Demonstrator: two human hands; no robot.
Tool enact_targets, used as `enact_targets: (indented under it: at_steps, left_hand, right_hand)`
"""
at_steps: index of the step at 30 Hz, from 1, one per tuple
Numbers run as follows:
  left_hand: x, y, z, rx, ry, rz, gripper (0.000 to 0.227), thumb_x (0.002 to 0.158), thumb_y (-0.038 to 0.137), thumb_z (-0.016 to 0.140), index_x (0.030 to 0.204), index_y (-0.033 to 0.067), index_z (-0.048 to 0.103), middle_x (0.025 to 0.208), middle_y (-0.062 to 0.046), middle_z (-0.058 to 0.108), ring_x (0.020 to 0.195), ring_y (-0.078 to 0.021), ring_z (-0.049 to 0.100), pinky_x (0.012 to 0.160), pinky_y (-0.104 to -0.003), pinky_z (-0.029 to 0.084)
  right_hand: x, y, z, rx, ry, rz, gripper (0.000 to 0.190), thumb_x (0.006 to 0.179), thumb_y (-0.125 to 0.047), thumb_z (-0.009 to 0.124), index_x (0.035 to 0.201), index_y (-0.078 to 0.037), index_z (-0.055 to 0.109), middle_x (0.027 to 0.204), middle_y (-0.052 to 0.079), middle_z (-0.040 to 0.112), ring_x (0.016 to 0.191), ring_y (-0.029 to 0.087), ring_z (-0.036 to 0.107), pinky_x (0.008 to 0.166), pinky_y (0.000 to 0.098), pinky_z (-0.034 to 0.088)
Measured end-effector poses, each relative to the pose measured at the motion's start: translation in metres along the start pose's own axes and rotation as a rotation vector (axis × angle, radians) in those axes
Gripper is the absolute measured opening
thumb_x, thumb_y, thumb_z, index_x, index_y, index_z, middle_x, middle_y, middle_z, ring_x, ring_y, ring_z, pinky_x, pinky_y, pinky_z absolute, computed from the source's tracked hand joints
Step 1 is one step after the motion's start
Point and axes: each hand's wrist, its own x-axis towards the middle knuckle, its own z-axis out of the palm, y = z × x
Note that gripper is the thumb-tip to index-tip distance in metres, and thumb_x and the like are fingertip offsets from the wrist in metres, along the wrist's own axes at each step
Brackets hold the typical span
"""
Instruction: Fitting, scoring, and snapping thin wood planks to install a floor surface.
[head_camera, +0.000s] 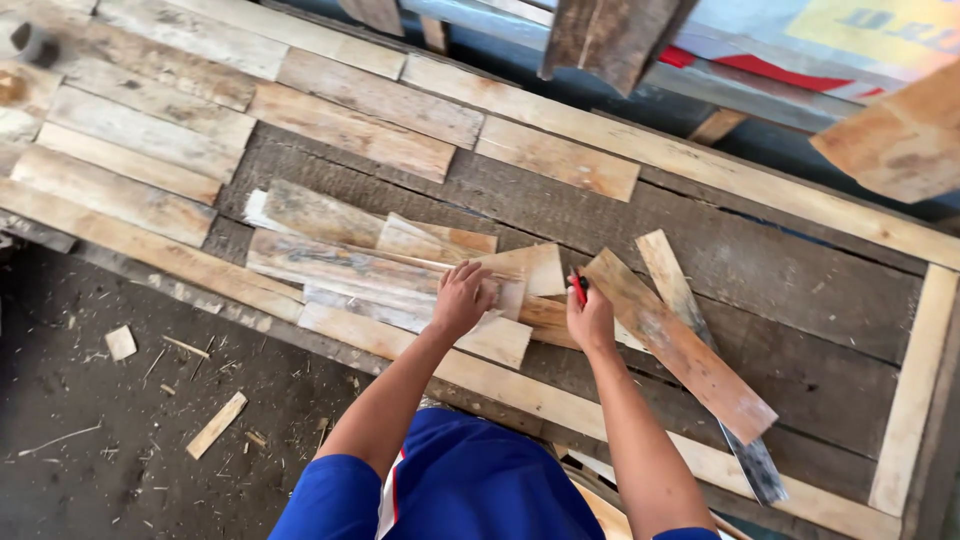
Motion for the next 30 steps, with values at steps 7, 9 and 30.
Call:
enact_targets:
  at_steps: [7,9,30]
  left_hand:
    - [-0.010,-0.080,-0.095,0.127,-0.044,-0.059,0.065,0.077,0.036,0.083,0.136,0.0197,0.061,0.144,-0.007,0.057,0.146,-0.0301,0.041,0.122,-0.055,0.026]
    - [-0.011,-0.105,-0.128,0.206,-0.183,-0.097,0.079,0.073,0.044,0.087,0.143,0.0235,0.055,0.149,-0.007,0.050,0.148,-0.0281,0.034,0.123,-0.058,0.020]
    - [0.011,-0.202,-0.204,0.306,-0.479,0.339,0.104,0.067,0.040,0.090,0.153,0.0128,0.037,0.145,-0.014,0.044,0.143,-0.0336,0.036,0.123,-0.058,0.019]
  right_hand:
    - [0.013,-0.091,0.066,0.014,-0.331,0.142,0.027,0.098,-0.027,0.067,0.118,-0.010,0.074,0.088,0.021,0.073,0.080,0.037,0.072,0.074,0.0443,0.055]
    - [0.015,-0.088,0.106,0.138,-0.328,-0.005,0.029,0.094,-0.028,0.072,0.114,-0.008,0.072,0.092,0.016,0.075,0.084,0.033,0.074,0.076,0.0415,0.057]
    - [0.000,-0.196,0.204,-0.228,-0.378,0.039,0.075,0.069,-0.049,0.090,0.128,-0.009,0.067,0.130,0.013,0.057,0.116,0.033,0.064,0.099,0.0433,0.054]
